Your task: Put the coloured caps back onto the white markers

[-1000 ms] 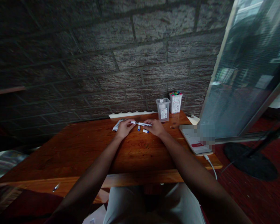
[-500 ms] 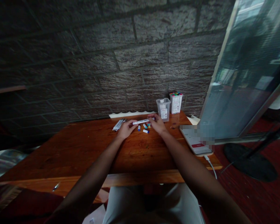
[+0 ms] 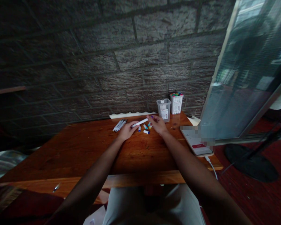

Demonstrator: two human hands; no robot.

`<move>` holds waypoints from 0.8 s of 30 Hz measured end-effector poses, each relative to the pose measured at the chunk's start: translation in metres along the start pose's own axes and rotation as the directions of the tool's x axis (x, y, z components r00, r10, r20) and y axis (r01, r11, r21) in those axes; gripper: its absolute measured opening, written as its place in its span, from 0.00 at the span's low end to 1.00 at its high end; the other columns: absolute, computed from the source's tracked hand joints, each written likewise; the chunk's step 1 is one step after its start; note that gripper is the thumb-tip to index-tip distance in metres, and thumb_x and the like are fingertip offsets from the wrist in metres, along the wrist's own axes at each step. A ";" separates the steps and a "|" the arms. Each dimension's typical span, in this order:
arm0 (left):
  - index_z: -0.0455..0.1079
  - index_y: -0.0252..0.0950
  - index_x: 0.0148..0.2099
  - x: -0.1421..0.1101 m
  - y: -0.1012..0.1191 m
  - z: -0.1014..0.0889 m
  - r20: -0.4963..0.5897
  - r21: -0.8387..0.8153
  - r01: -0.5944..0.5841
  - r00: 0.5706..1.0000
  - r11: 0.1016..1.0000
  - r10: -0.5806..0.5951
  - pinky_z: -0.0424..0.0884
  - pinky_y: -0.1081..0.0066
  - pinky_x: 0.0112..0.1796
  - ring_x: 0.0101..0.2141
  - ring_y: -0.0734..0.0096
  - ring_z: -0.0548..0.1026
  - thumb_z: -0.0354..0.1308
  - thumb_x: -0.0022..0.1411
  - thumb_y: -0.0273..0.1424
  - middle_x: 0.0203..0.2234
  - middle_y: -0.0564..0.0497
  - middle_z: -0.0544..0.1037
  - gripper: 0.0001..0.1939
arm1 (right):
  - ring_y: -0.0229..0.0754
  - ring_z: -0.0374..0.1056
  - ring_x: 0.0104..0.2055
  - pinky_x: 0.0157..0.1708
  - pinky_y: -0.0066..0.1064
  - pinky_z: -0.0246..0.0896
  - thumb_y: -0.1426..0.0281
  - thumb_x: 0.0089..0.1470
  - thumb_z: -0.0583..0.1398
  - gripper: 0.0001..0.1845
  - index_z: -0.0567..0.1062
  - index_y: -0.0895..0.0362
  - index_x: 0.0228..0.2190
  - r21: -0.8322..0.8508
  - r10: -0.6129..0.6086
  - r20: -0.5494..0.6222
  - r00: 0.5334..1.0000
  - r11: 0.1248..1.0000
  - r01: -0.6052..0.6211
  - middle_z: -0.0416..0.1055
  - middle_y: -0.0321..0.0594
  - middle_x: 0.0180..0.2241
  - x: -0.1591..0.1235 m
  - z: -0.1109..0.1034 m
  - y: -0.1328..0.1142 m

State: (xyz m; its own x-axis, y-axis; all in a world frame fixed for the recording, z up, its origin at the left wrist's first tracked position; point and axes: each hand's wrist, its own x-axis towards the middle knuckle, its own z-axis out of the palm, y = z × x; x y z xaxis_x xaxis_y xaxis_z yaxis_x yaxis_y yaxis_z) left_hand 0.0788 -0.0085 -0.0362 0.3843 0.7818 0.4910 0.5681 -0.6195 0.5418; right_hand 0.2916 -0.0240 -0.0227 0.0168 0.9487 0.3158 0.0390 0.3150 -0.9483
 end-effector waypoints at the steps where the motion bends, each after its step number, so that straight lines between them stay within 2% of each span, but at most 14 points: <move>1: 0.72 0.36 0.51 0.000 0.000 0.000 0.009 0.000 -0.007 1.000 1.000 0.007 0.71 0.66 0.45 0.41 0.63 0.77 0.53 0.63 0.38 0.43 0.47 0.79 0.17 | 0.35 0.63 0.22 0.21 0.26 0.56 0.44 0.45 0.60 0.27 0.73 0.57 0.27 -0.006 -0.005 -0.013 1.000 1.000 0.005 0.70 0.36 0.22 0.000 0.000 -0.001; 5: 0.72 0.37 0.49 -0.001 -0.004 -0.002 0.031 -0.019 0.009 0.999 1.000 -0.008 0.72 0.68 0.40 0.36 0.65 0.77 0.53 0.63 0.39 0.39 0.48 0.80 0.17 | 0.33 0.61 0.20 0.20 0.26 0.55 0.42 0.43 0.59 0.28 0.73 0.57 0.27 0.054 0.010 -0.099 0.995 0.999 -0.005 0.71 0.36 0.23 0.002 -0.003 -0.008; 9: 0.69 0.37 0.46 0.002 -0.019 0.001 -0.044 -0.171 0.112 0.992 0.979 -0.121 0.73 0.69 0.38 0.34 0.67 0.79 0.53 0.63 0.40 0.36 0.48 0.80 0.14 | 0.32 0.59 0.18 0.18 0.25 0.52 0.43 0.39 0.62 0.28 0.71 0.57 0.24 0.147 0.090 -0.229 0.969 0.988 -0.057 0.69 0.34 0.19 0.004 -0.008 -0.014; 14: 0.63 0.36 0.42 0.007 -0.033 0.010 -0.084 -0.437 0.149 0.975 0.887 -0.205 0.73 0.66 0.40 0.38 0.66 0.79 0.55 0.61 0.39 0.39 0.43 0.79 0.12 | 0.33 0.59 0.19 0.19 0.26 0.52 0.43 0.37 0.63 0.28 0.71 0.57 0.22 0.106 0.109 -0.174 0.979 0.990 -0.091 0.67 0.34 0.18 0.003 -0.006 -0.011; 19: 0.67 0.36 0.37 0.008 -0.042 0.010 -0.100 -0.356 0.163 0.972 0.920 -0.211 0.72 0.66 0.38 0.34 0.65 0.78 0.59 0.57 0.39 0.31 0.47 0.79 0.12 | 0.32 0.59 0.20 0.21 0.25 0.53 0.45 0.39 0.63 0.27 0.72 0.58 0.23 0.081 0.077 -0.149 0.986 0.995 -0.065 0.67 0.32 0.18 0.002 -0.003 -0.006; 24: 0.70 0.36 0.33 0.008 -0.048 0.007 -0.204 -0.222 0.125 0.964 0.967 -0.171 0.72 0.66 0.38 0.34 0.65 0.77 0.61 0.55 0.36 0.30 0.49 0.78 0.08 | 0.33 0.61 0.21 0.22 0.26 0.56 0.47 0.43 0.62 0.25 0.73 0.59 0.25 0.051 0.055 -0.148 0.988 0.998 -0.048 0.67 0.33 0.19 0.007 -0.006 0.002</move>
State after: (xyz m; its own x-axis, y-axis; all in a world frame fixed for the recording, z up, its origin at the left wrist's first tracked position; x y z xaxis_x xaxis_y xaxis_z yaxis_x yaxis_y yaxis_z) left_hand 0.0598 0.0280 -0.0631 0.1246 0.8452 0.5197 0.4358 -0.5172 0.7366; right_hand 0.2983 -0.0164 -0.0225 0.1665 0.9498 0.2648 -0.0127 0.2706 -0.9626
